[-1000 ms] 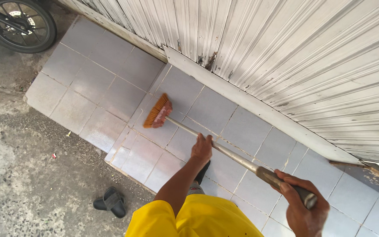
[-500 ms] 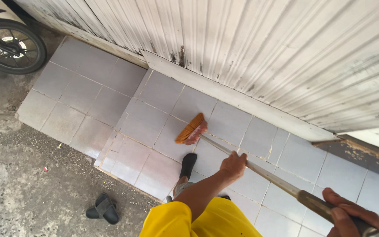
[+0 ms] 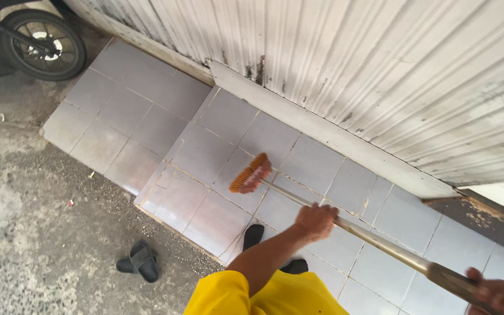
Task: The person sweeps a tiled entryway and an adjacent concrete area using a broom, moving debris away from a door and a parked motorcycle.
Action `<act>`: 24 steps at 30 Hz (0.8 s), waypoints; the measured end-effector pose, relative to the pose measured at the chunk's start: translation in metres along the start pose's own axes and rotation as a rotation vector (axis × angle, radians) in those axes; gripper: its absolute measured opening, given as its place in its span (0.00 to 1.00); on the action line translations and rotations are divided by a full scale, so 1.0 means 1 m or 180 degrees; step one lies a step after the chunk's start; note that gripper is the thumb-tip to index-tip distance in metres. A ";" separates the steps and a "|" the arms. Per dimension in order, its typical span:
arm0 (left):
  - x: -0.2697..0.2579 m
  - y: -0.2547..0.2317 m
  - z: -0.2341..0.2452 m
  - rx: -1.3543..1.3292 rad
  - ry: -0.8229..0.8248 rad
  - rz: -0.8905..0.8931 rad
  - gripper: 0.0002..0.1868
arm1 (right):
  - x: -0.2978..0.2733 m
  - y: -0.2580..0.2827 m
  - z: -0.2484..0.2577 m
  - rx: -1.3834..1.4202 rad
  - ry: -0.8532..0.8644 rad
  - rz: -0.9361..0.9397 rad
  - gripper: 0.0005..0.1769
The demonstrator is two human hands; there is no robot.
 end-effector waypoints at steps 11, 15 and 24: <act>-0.107 0.301 0.091 -0.0625 -0.1069 0.2273 0.13 | 0.097 -0.077 -0.377 0.0549 0.0139 -0.0761 0.09; -0.130 0.349 0.095 -0.0981 -0.1330 0.2670 0.20 | 0.108 -0.105 -0.427 0.0317 0.0297 -0.0873 0.08; -0.090 0.322 0.038 -0.0865 -0.1406 0.2060 0.19 | 0.103 -0.065 -0.401 -0.0473 0.0244 -0.0731 0.09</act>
Point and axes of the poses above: each hand's wrist, its own x-axis towards the middle knuckle, its own z-axis out of the back of the hand, y = z × x, the point moved 9 cm from there along x, towards the middle knuckle, and after that the axes turned 5 degrees about y, right-handed, at the moved point
